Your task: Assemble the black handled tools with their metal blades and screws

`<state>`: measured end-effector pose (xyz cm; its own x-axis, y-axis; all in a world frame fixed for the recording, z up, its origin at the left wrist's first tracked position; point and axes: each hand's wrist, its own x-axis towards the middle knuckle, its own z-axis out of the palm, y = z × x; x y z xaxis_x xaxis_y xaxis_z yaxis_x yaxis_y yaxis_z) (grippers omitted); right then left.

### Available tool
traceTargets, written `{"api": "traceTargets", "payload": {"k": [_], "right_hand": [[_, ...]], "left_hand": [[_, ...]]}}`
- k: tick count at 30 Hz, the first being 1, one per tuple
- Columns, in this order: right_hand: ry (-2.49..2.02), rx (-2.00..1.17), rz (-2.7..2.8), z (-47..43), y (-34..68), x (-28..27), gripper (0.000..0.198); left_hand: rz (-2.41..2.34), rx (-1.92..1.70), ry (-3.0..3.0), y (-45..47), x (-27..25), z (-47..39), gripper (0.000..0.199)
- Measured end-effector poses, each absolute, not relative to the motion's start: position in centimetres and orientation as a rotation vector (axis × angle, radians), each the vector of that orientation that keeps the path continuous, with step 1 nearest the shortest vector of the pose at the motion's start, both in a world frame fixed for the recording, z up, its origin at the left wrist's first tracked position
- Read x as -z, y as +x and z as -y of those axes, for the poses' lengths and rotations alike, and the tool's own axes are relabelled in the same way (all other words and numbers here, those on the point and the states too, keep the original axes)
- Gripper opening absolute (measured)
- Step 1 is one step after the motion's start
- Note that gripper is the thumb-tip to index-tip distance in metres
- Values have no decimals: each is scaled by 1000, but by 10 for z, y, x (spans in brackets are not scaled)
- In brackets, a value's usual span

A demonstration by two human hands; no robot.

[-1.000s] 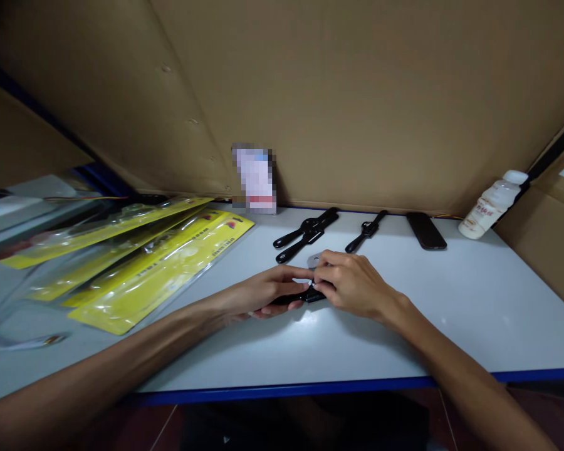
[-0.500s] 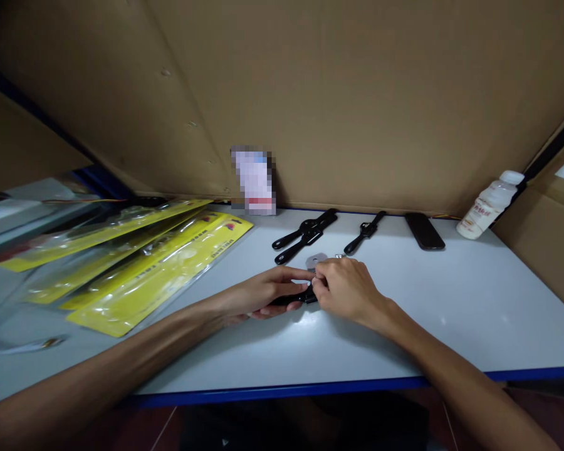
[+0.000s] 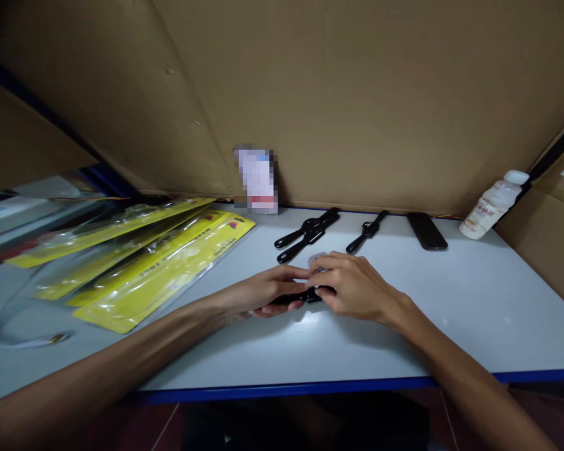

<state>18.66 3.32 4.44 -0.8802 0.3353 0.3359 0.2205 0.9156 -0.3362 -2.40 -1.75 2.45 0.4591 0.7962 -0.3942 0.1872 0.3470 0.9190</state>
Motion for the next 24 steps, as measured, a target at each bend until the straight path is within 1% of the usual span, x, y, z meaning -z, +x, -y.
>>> {"api": "traceTargets", "payload": {"k": [2,8,11,14,21,24], "right_hand": [[-394,-315,2703,-33,185,-43,20],[-422,7,2729,-30,180,-38,21],[-444,62,2754,-29,178,-37,23],[-482,-47,2754,-31,177,-35,22],[-690,-468,2623,-36,176,-33,15],[-750,-541,2591,-35,175,-34,12]], "left_hand": [[-1054,-509,1173,-24,-25,18,18],[-1079,-500,1171,-23,-25,18,16],[-1111,-494,1170,-23,-25,17,16],[-1112,-510,1167,-23,-23,17,16],[-1117,-502,1166,-23,-21,17,21],[-1140,-498,1170,-21,-24,18,23]]}}
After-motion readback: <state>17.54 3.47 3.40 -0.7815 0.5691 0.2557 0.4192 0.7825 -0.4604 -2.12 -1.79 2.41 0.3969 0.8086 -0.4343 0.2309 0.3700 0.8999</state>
